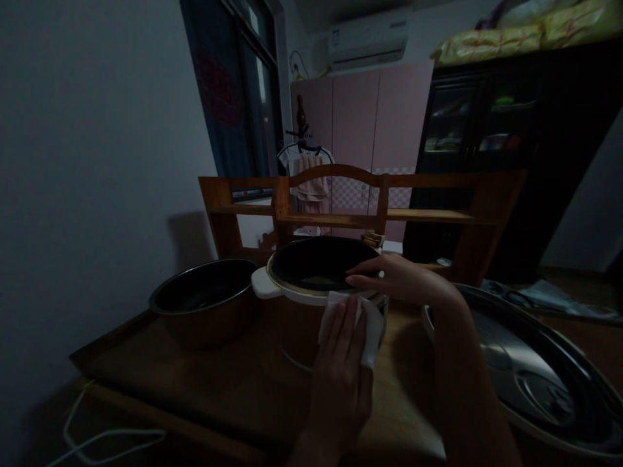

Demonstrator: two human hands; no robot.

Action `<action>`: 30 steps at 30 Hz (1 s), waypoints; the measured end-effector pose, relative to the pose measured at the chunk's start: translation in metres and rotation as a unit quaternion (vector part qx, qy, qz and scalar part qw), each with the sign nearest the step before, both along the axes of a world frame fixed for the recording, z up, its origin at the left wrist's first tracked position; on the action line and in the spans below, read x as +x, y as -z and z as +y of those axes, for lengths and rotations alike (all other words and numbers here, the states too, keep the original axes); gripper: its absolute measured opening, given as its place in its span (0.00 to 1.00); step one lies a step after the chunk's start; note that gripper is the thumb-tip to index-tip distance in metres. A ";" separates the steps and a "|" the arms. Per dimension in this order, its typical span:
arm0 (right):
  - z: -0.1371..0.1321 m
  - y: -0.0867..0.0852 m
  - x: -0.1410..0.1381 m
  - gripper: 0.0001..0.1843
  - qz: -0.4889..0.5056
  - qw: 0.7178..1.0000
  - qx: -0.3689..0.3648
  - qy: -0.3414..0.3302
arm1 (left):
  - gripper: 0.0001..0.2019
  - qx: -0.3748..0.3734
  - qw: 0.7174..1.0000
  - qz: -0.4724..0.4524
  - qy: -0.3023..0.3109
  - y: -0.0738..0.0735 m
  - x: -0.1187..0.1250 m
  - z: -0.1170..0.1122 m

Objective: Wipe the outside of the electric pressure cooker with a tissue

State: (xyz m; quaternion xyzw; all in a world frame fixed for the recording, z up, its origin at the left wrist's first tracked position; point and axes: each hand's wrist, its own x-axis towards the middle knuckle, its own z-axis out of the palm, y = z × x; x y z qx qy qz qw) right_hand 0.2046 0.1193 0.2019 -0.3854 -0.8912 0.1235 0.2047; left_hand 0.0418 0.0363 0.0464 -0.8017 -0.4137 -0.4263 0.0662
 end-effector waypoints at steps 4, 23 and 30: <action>0.000 0.000 0.000 0.26 -0.002 1.000 -0.008 -0.001 | 0.34 0.000 1.000 0.011 -0.010 -0.006 0.004 0.001; -0.001 0.000 -0.003 0.24 -0.002 1.000 0.001 0.003 | 0.28 0.051 0.998 0.030 0.029 -0.025 -0.007 0.000; -0.002 0.000 -0.004 0.25 -0.010 1.000 0.000 0.003 | 0.29 0.024 0.998 0.026 0.046 -0.031 0.005 0.002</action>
